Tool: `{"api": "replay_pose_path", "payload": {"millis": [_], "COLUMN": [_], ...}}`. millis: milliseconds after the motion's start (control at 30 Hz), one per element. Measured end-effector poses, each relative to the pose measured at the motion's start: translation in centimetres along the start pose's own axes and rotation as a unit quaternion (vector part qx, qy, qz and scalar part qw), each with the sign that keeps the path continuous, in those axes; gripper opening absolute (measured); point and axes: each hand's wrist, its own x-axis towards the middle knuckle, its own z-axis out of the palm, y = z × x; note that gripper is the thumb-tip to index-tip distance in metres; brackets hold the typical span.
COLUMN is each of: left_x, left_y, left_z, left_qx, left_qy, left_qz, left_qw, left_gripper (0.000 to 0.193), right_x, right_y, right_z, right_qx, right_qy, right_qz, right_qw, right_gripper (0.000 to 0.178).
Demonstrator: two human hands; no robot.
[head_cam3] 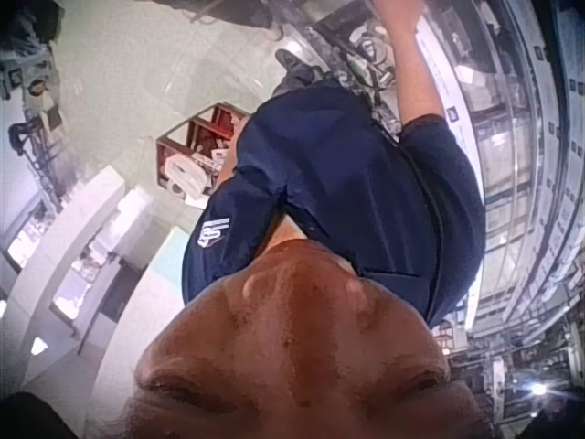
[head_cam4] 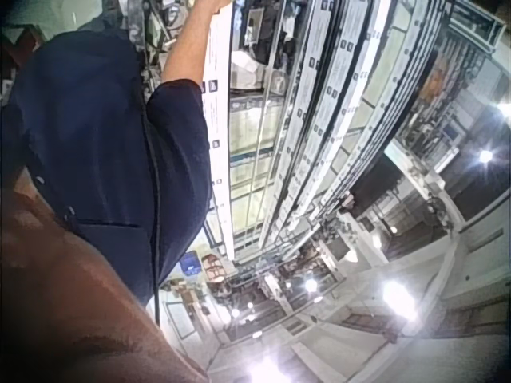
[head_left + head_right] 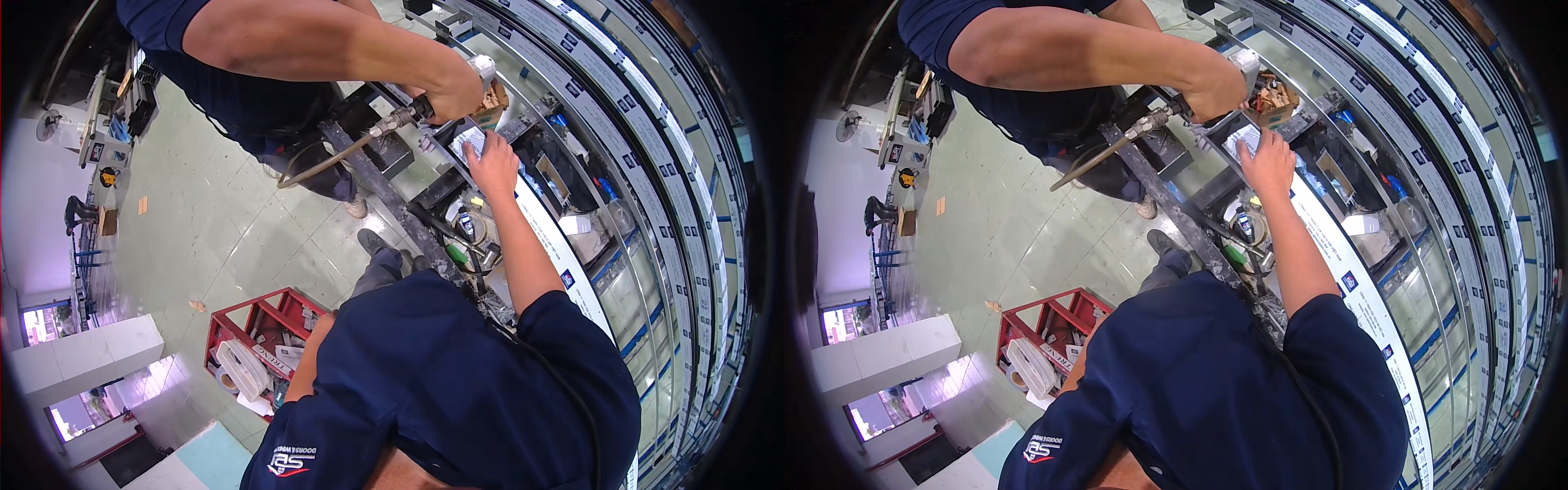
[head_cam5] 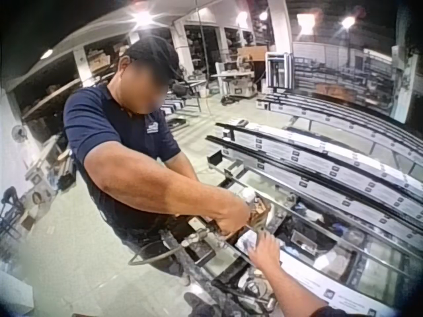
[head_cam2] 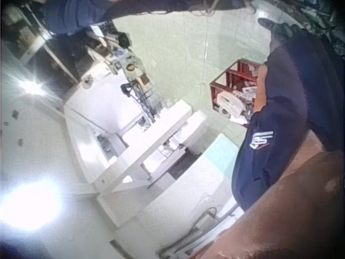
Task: Assemble and apply sealant to metal window frame components.
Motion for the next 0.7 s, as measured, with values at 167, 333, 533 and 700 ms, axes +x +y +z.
{"api": "replay_pose_path", "payload": {"millis": [167, 333, 533, 700], "left_x": [-0.1, 0.3, -0.2, -1.6], "left_y": [-0.1, 0.4, 0.7, 3.0], "left_z": [-0.4, 0.5, -0.8, -3.1], "left_qx": [0.014, 0.011, 0.043, -0.018], "left_qy": [-0.009, -0.007, -0.017, -0.013], "left_qz": [-0.022, -0.037, -0.026, -0.046], "left_qw": [1.000, 0.999, 0.999, 0.999], "left_gripper": [0.049, 0.049, 0.048, 0.049], "right_x": [0.0, 0.3, 0.0, 0.0], "right_y": [0.2, -0.7, 0.0, 0.2], "right_z": [0.0, -0.1, 0.3, 0.4], "right_qx": [0.008, -0.001, 0.004, 0.002], "right_qy": [-0.007, -0.008, -0.015, -0.006], "right_qz": [0.006, -0.003, 0.005, 0.000], "right_qw": [1.000, 1.000, 1.000, 1.000], "right_gripper": [0.071, 0.071, 0.072, 0.072]}}
